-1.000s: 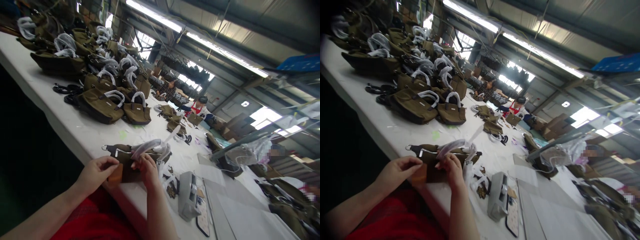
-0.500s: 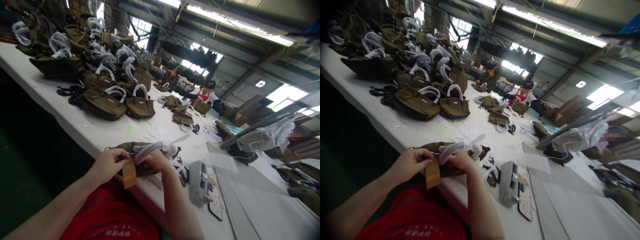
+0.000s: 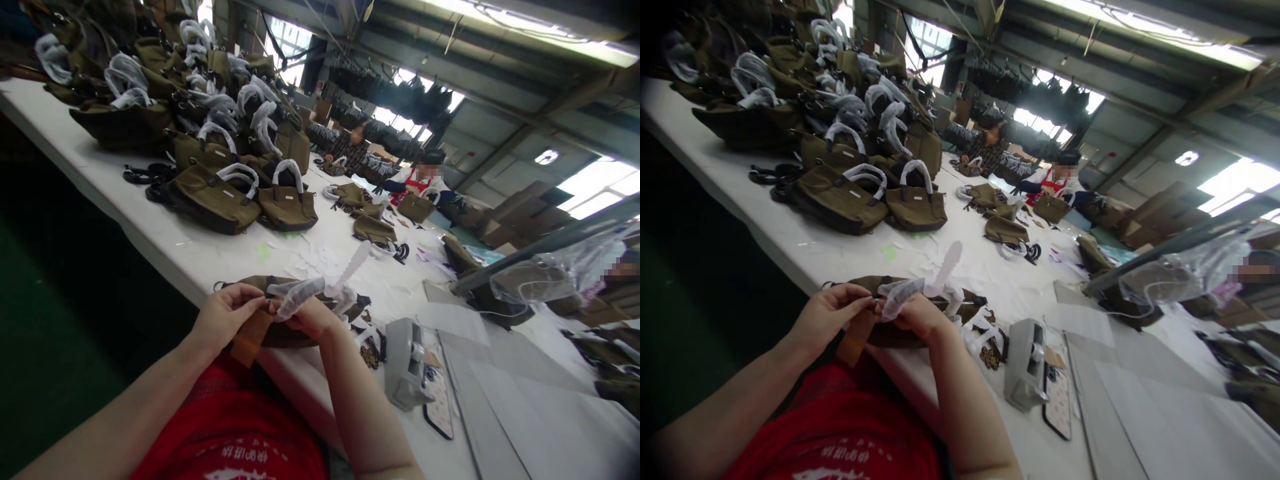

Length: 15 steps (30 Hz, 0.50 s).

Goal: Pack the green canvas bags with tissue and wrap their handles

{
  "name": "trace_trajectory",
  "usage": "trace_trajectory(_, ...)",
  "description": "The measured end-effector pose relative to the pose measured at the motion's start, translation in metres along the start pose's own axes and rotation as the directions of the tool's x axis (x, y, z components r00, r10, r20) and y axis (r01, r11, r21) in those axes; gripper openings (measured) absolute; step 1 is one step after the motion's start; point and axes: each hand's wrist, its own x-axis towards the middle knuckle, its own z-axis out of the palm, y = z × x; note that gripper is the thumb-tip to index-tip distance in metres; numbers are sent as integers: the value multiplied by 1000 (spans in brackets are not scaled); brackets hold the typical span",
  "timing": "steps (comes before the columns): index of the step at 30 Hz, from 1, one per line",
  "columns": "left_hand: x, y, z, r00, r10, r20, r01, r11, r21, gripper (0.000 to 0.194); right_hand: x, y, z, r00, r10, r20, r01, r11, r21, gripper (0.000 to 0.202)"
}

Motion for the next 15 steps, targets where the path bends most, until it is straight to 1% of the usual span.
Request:
trace_trajectory(2,0,1,1,998,-50,-29,48,997,-67,45,4,-2,4,1000,1,-20,-1,999,-32,15)
trace_trajectory(4,0,2,0,995,-92,-42,85,986,-146,46,7,-5,6,998,-68,-13,67,994,-84,13)
trace_trajectory(6,0,4,-3,992,-121,-24,115,974,-193,45,8,-6,6,990,-142,16,143,981,-132,12)
trace_trajectory(8,0,4,-6,989,-151,3,148,967,-208,44,6,-6,6,984,-176,31,179,972,-152,13)
trace_trajectory(12,0,3,-10,985,-170,27,171,965,-197,42,-1,-3,2,979,-195,59,199,976,-88,30)
trace_trajectory(15,0,4,-11,982,-185,37,189,965,-184,42,-3,-5,-3,973,-187,138,200,976,-89,26)
